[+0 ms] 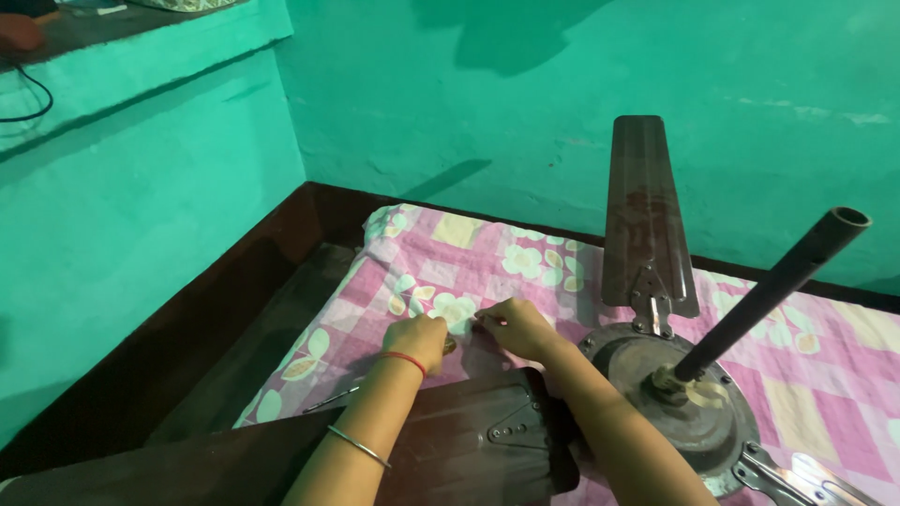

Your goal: The person uses a screwdriver to loosen and remove a ceiling fan blade from the motor housing. They then reattach the same blade and tighten the screws to secure it back in place.

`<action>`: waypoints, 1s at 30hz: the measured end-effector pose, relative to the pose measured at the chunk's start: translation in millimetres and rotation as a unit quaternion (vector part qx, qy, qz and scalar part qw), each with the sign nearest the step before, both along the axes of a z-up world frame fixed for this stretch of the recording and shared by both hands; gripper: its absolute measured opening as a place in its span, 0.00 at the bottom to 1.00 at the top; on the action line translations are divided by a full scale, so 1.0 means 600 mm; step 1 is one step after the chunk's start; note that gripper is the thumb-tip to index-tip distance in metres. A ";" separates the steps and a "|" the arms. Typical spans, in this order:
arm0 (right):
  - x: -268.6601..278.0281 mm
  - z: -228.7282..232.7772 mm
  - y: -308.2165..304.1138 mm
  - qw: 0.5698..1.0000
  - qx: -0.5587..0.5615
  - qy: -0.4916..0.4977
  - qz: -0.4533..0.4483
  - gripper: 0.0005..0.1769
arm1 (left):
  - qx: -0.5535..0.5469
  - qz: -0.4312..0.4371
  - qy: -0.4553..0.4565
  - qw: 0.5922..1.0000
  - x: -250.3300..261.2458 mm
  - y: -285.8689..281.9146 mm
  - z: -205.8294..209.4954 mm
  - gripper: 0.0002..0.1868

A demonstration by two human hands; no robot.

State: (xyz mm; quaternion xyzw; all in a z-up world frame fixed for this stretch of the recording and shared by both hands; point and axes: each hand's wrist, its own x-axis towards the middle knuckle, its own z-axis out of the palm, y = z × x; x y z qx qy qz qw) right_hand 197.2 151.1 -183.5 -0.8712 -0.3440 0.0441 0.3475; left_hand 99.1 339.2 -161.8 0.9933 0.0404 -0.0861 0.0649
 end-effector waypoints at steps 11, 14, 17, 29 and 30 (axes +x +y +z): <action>-0.163 0.129 -0.091 0.998 -0.033 -0.053 0.003 0.24 | -0.021 0.094 -0.018 0.995 0.007 -0.018 -0.027 0.16; -0.214 0.159 -0.146 0.995 -0.040 -0.093 0.002 0.25 | -0.008 0.093 -0.026 0.995 0.008 -0.021 -0.023 0.16; -0.252 0.168 -0.222 0.979 -0.026 -0.202 0.021 0.22 | 0.067 0.074 -0.134 0.986 -0.010 -0.030 -0.010 0.10; -0.324 0.182 -0.492 0.962 -0.134 -0.116 -0.206 0.21 | -0.219 -0.105 -0.436 0.866 -0.141 -0.254 0.252 0.21; -0.327 0.181 -0.507 0.958 -0.157 -0.084 -0.226 0.24 | -0.231 -0.116 -0.464 0.847 -0.150 -0.275 0.276 0.24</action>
